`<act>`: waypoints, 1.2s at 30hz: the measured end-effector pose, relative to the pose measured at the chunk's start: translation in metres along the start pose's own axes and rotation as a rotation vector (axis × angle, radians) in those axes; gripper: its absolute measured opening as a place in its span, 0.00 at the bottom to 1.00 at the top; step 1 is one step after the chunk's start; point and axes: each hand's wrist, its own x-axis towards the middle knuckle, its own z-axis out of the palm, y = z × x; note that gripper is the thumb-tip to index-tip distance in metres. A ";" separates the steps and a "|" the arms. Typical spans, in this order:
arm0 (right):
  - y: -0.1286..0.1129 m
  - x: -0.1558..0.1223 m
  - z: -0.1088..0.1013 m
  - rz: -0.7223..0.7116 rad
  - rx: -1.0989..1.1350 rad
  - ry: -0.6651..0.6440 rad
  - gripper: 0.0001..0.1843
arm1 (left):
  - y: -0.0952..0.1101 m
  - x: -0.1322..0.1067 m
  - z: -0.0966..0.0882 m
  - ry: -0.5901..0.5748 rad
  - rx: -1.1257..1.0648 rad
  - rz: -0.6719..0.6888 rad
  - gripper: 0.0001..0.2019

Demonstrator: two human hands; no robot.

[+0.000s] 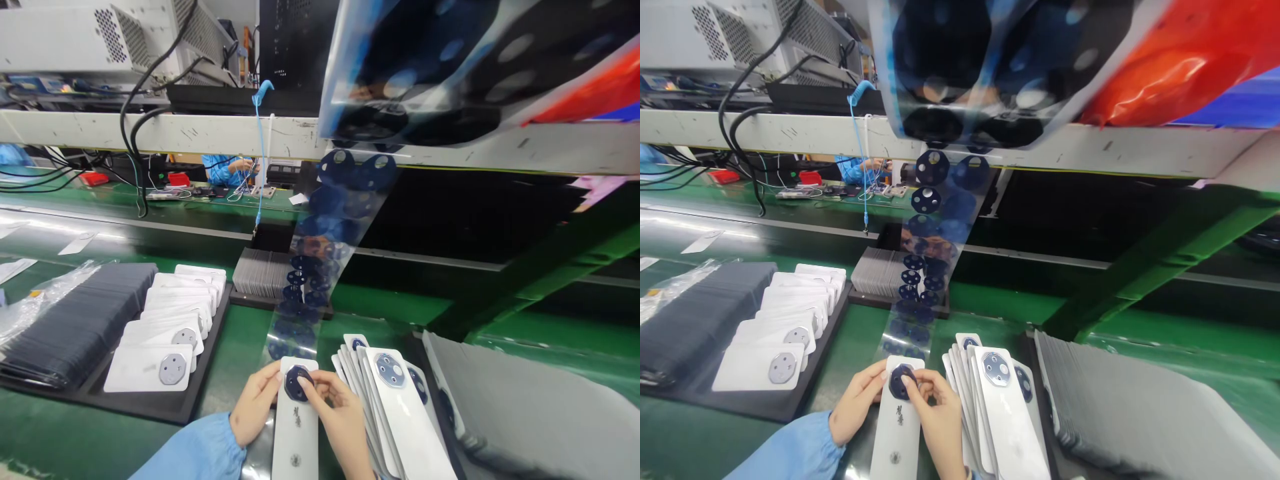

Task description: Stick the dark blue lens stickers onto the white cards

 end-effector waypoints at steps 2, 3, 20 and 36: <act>-0.001 0.000 0.000 -0.004 -0.004 -0.003 0.17 | 0.000 0.000 0.000 0.000 -0.003 -0.004 0.22; -0.002 0.000 -0.001 -0.006 -0.006 -0.005 0.16 | 0.000 0.000 0.000 -0.002 -0.004 -0.005 0.22; -0.008 -0.003 0.000 -0.059 -0.072 0.001 0.16 | 0.003 0.000 0.000 -0.003 -0.007 -0.005 0.23; -0.001 -0.010 0.008 -0.272 -0.347 0.110 0.14 | 0.007 -0.001 0.006 -0.044 -0.038 0.065 0.22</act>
